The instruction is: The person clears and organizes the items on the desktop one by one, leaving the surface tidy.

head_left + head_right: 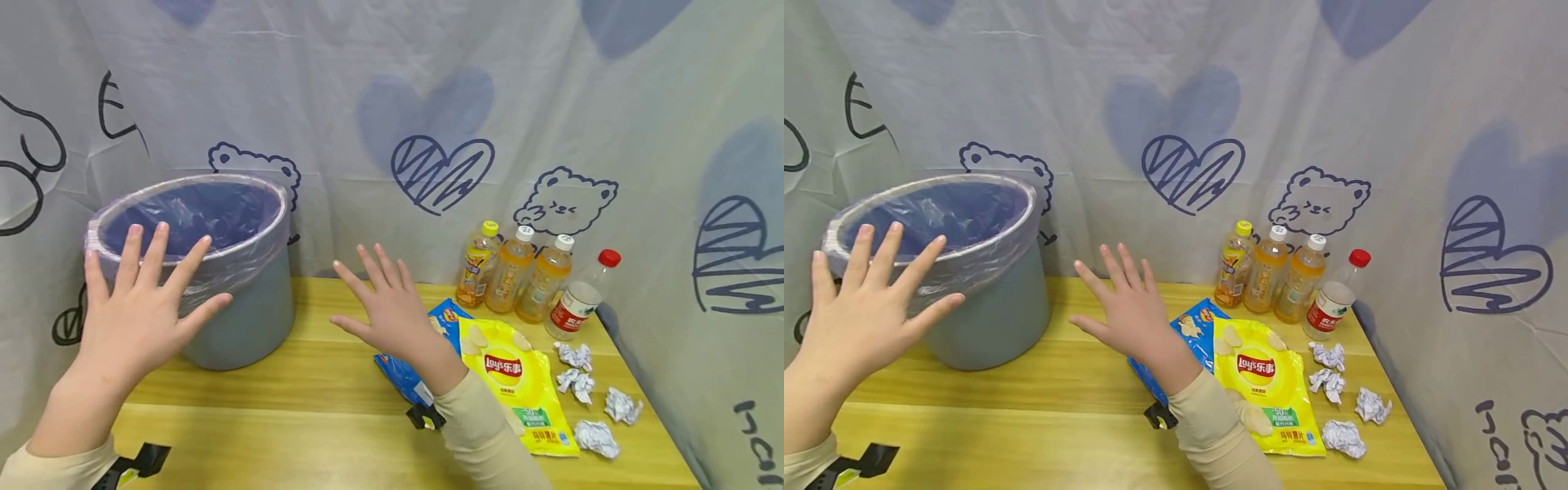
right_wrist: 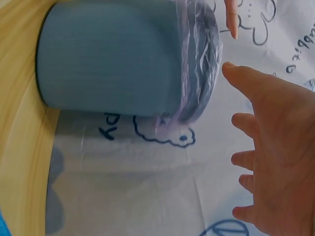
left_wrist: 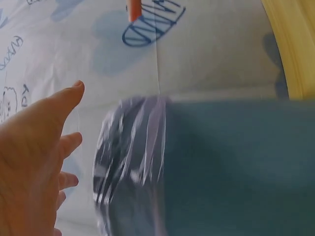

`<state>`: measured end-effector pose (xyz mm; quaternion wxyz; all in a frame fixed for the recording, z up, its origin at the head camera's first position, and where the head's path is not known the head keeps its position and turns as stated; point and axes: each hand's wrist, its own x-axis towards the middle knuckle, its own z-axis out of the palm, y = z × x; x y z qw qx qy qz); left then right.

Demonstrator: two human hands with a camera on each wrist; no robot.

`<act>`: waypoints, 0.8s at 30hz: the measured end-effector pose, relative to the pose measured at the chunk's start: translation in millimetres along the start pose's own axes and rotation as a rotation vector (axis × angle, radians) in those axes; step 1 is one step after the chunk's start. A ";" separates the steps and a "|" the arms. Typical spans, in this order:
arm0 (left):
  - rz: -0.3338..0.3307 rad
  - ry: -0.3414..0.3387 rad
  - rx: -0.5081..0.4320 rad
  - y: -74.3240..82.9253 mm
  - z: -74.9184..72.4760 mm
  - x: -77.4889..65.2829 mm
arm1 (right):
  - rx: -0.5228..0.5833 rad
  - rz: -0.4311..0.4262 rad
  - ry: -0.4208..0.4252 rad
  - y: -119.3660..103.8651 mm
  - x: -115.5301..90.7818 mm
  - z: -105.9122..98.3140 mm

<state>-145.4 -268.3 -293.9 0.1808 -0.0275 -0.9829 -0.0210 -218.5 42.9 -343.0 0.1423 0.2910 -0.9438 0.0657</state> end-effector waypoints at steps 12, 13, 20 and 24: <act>-0.068 -0.062 0.043 -52.7 -14.0 7.4 | 0.043 -0.161 0.000 -12.4 51.3 -3.4; -0.072 -0.067 0.032 -56.6 -14.7 7.9 | 0.046 -0.169 -0.003 -13.3 56.1 -3.7; -0.096 -0.097 -0.037 -85.1 -10.8 14.0 | 0.067 -0.210 -0.036 -23.9 88.1 -9.2; -0.121 -0.135 -0.060 -101.6 -3.7 22.7 | 0.076 -0.230 -0.049 -31.4 105.6 -11.9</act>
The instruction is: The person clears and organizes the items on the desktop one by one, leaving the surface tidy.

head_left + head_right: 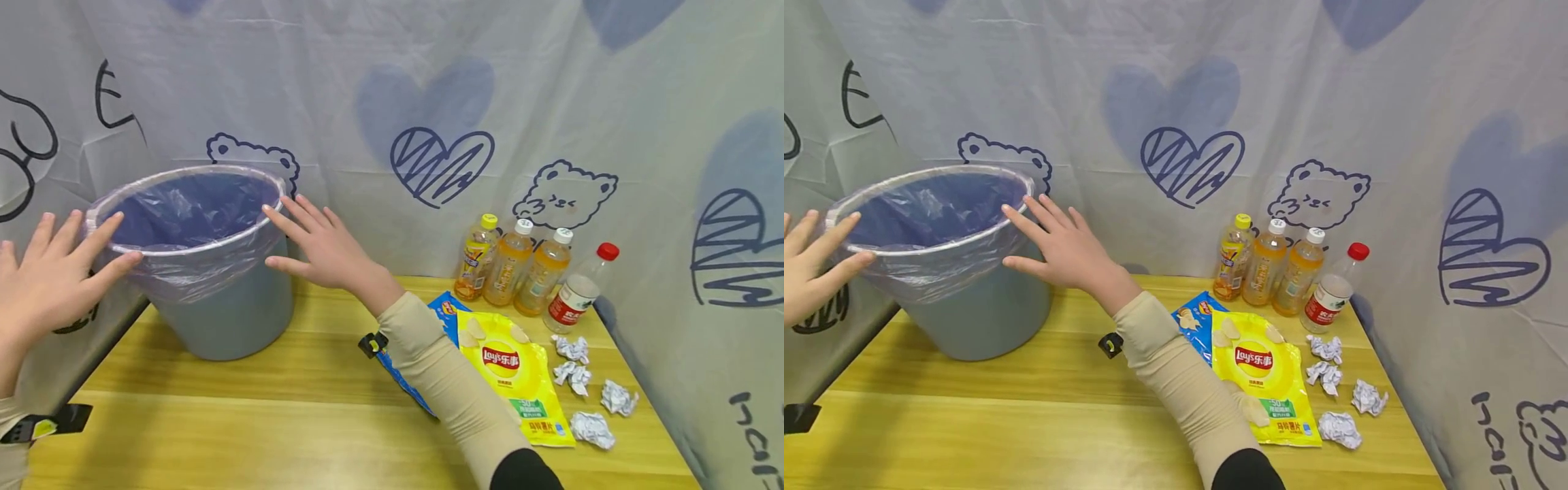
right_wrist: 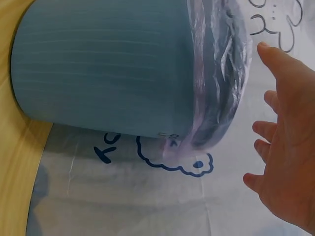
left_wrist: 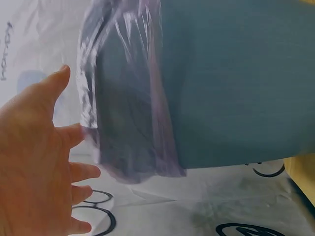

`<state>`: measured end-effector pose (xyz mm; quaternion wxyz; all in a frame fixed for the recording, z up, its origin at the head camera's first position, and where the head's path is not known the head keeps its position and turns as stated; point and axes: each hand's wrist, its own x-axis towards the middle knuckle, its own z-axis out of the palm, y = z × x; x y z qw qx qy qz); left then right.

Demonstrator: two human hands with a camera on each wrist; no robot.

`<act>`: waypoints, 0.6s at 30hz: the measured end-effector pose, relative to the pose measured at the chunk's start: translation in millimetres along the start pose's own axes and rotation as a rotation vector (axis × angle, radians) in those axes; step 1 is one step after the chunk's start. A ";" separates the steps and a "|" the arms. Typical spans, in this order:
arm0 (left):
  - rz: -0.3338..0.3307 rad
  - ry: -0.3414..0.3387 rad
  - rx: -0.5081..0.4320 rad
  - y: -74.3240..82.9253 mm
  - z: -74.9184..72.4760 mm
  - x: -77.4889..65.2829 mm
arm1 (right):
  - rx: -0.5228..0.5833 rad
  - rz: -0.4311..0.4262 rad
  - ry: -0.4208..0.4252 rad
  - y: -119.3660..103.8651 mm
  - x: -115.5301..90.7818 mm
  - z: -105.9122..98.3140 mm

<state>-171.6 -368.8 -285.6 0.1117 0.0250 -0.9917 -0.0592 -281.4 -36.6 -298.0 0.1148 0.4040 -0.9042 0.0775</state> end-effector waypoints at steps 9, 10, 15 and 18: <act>0.000 -0.044 -0.064 -20.4 -5.7 36.1 | 0.008 -0.021 -0.074 -4.9 30.2 2.0; 0.003 -0.054 -0.071 -21.5 -7.0 40.1 | 0.008 -0.022 -0.080 -5.1 31.8 3.0; 0.028 -0.140 -0.121 -26.0 -12.0 59.1 | 0.025 -0.021 -0.093 -5.6 35.7 6.5; 0.043 -0.191 -0.143 -29.5 -13.7 68.7 | 0.036 -0.019 -0.087 -6.3 36.5 7.1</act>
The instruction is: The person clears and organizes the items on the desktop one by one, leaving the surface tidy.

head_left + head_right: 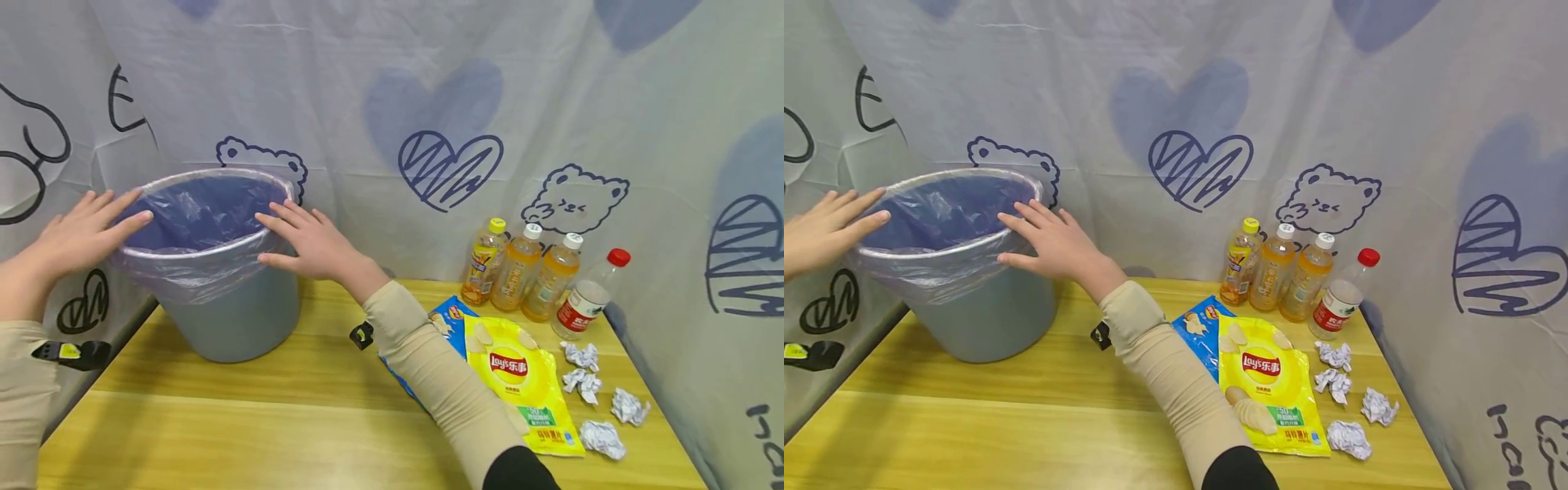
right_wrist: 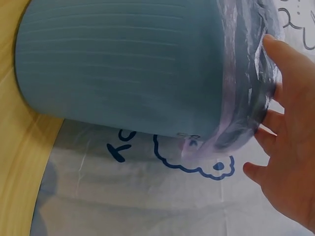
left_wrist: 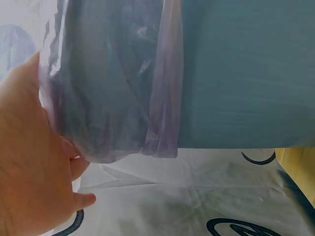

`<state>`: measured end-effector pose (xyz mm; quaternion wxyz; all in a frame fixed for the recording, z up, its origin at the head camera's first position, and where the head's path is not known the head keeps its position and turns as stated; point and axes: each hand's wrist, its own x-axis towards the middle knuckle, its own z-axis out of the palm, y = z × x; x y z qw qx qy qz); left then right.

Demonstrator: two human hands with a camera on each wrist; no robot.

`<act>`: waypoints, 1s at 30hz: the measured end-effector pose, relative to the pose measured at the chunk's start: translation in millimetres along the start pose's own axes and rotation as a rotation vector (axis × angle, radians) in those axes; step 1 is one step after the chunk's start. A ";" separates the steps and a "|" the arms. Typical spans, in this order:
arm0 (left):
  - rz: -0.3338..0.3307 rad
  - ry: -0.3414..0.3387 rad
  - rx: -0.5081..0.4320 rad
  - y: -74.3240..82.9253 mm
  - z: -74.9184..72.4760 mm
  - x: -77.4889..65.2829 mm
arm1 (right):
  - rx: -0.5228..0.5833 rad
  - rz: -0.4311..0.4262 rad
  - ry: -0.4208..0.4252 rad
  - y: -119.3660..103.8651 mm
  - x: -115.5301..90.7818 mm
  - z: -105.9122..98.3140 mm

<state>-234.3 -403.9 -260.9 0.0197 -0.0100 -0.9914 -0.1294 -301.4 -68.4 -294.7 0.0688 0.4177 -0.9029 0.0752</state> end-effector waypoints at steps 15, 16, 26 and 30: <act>-0.004 -0.115 -0.027 -4.0 -3.0 8.3 | -0.017 0.000 0.020 -4.6 0.8 0.0; 0.001 -0.118 -0.036 -2.1 -2.7 8.7 | -0.017 0.003 0.021 -3.6 -0.2 -0.1; 0.015 -0.125 -0.051 23.6 2.6 14.3 | 0.003 0.018 0.102 9.3 -19.1 1.8; 0.021 -0.128 -0.041 32.4 3.7 14.7 | 0.016 0.024 0.115 12.2 -30.0 0.9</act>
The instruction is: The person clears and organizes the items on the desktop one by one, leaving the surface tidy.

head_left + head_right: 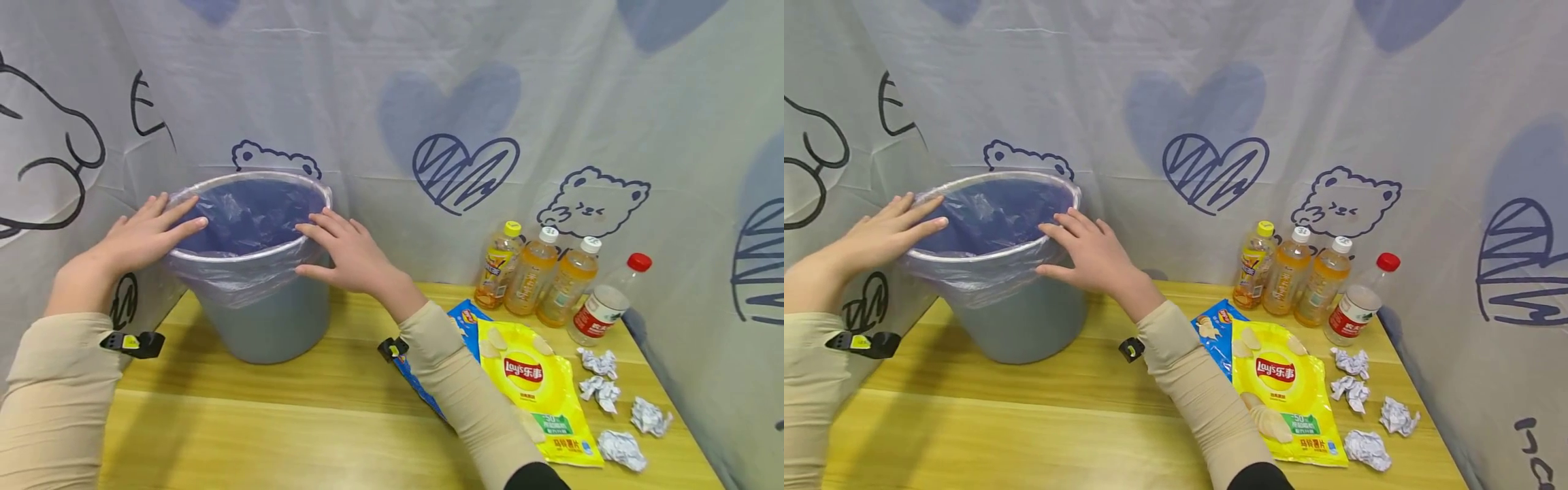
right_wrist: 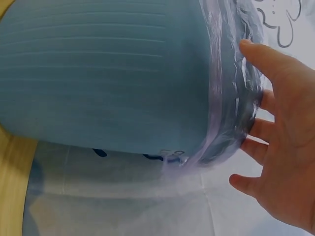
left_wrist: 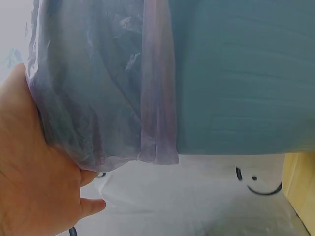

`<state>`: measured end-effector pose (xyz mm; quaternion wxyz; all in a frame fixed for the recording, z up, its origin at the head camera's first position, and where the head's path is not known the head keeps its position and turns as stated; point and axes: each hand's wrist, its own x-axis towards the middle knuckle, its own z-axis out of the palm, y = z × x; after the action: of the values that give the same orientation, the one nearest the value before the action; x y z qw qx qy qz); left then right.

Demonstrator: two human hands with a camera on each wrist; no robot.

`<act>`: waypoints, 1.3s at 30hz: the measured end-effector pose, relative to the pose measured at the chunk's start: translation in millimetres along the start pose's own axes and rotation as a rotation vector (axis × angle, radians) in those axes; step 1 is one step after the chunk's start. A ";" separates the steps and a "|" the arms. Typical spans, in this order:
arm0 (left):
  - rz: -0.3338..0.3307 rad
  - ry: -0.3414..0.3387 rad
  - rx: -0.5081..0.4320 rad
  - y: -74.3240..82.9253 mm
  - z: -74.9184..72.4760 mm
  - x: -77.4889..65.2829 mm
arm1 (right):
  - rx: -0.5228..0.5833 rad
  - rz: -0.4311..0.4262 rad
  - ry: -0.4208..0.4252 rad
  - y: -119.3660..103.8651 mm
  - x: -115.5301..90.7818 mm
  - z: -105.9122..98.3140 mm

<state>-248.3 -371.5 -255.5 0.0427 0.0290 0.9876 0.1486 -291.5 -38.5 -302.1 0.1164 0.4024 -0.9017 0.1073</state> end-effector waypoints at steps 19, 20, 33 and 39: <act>0.027 0.026 -0.030 47.1 16.0 2.1 | 0.015 0.008 0.102 22.6 -50.6 -12.6; 0.028 0.027 -0.036 49.6 17.2 1.9 | 0.012 0.011 0.104 23.3 -53.2 -13.9; 0.055 0.066 -0.060 81.6 33.1 4.6 | 0.022 0.014 0.149 35.6 -86.2 -22.5; 0.060 0.076 -0.062 92.1 39.5 3.9 | 0.040 -0.001 0.186 39.7 -97.9 -21.5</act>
<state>-244.3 -271.8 -266.2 0.0018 0.0515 0.9821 0.1814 -255.1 62.3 -314.6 0.1917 0.3936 -0.8843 0.1623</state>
